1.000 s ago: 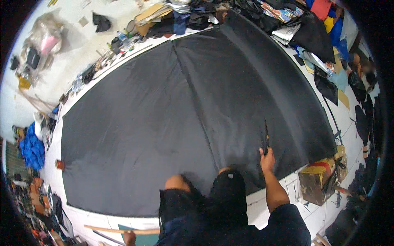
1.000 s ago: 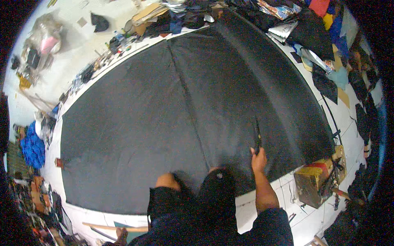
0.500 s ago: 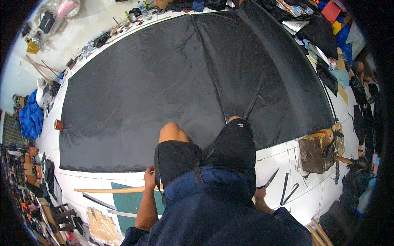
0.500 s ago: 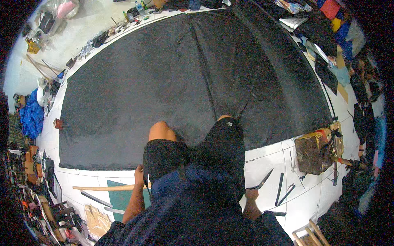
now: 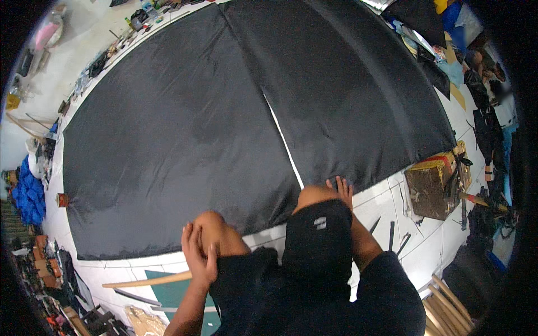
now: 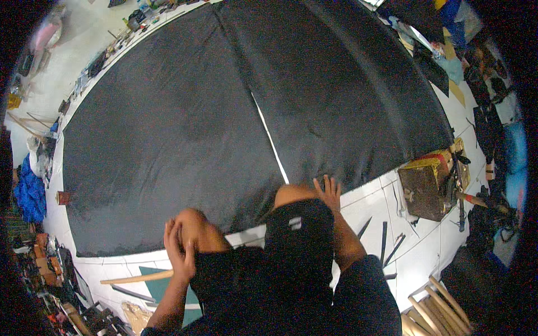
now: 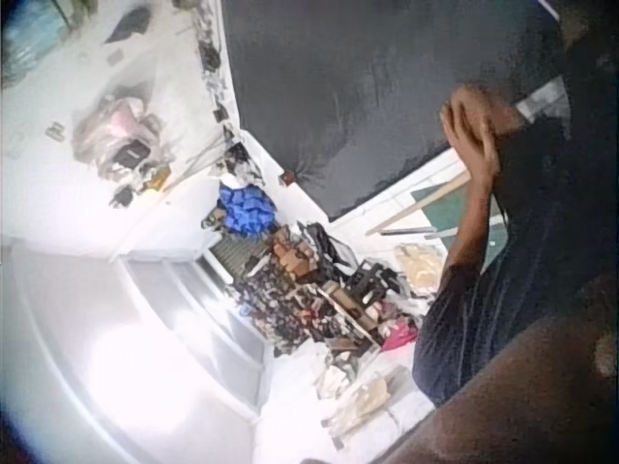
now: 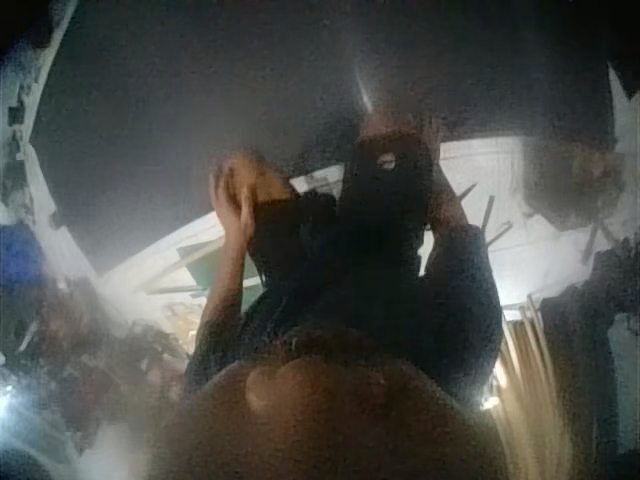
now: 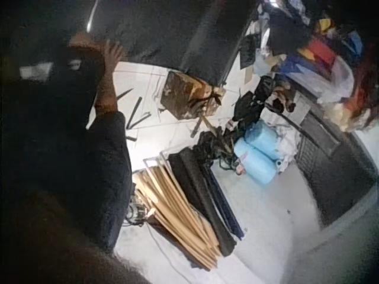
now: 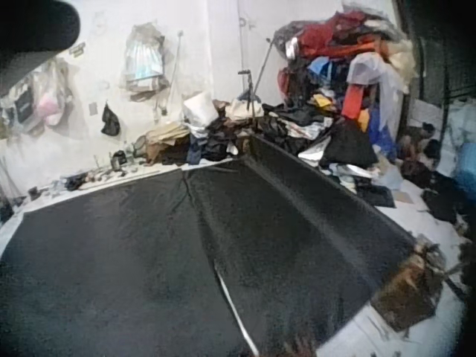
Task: The person uses a long wooden stick to measure and mark a large black fabric laid on the floor, then cuts the fabric with scissors. The person repeats the measuring and cutting process on the same fabric.
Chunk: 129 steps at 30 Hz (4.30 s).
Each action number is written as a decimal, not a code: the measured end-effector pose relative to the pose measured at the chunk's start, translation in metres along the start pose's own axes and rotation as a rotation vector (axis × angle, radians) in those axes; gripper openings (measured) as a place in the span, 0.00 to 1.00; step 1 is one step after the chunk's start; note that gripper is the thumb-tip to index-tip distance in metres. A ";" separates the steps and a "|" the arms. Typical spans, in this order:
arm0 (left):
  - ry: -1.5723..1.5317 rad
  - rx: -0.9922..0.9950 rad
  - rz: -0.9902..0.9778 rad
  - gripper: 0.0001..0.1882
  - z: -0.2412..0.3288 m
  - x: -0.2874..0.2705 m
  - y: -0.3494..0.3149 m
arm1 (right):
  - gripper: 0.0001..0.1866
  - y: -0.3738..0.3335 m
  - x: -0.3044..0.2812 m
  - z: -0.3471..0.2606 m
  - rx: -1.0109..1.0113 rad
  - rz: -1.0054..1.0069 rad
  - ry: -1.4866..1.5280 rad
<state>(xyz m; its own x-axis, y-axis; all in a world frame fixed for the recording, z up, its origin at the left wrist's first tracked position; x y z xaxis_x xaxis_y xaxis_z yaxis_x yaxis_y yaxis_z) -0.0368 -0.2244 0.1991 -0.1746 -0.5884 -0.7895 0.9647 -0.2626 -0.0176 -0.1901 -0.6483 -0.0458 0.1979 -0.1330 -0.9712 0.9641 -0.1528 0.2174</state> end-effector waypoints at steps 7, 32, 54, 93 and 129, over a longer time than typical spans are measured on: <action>0.142 0.076 -0.092 0.23 0.035 -0.029 -0.013 | 0.18 0.030 0.025 0.063 0.525 -0.265 0.532; -1.205 -1.177 -0.888 0.36 0.527 0.210 0.371 | 0.18 0.249 -0.498 0.286 0.948 0.066 0.921; -1.621 -0.839 -1.227 0.24 0.686 0.078 0.708 | 0.13 0.494 -0.647 0.217 1.145 -0.015 0.598; -0.380 -0.308 -0.851 0.14 -0.082 -0.516 0.909 | 0.28 0.567 -0.537 -0.723 1.542 -0.394 0.631; -0.648 -0.100 -0.440 0.11 -0.610 -0.940 0.845 | 0.20 0.540 -0.556 -1.296 0.917 -0.783 0.732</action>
<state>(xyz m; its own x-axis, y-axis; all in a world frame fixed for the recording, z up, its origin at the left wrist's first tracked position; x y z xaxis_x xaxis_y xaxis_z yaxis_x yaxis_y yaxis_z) 1.0624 0.5732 0.5524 -0.5949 -0.7828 -0.1826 0.7880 -0.5230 -0.3250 0.4501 0.6126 0.4847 -0.0081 0.7706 -0.6372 0.4655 -0.5611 -0.6845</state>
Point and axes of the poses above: each hand's wrist, its own y-axis towards the middle knuckle, its own x-axis out of the palm, z = x × y, the point moved 5 cm from there along y, towards the middle knuckle, and after that the axes turned 9 degrees about -x, right-handed, at the moved point
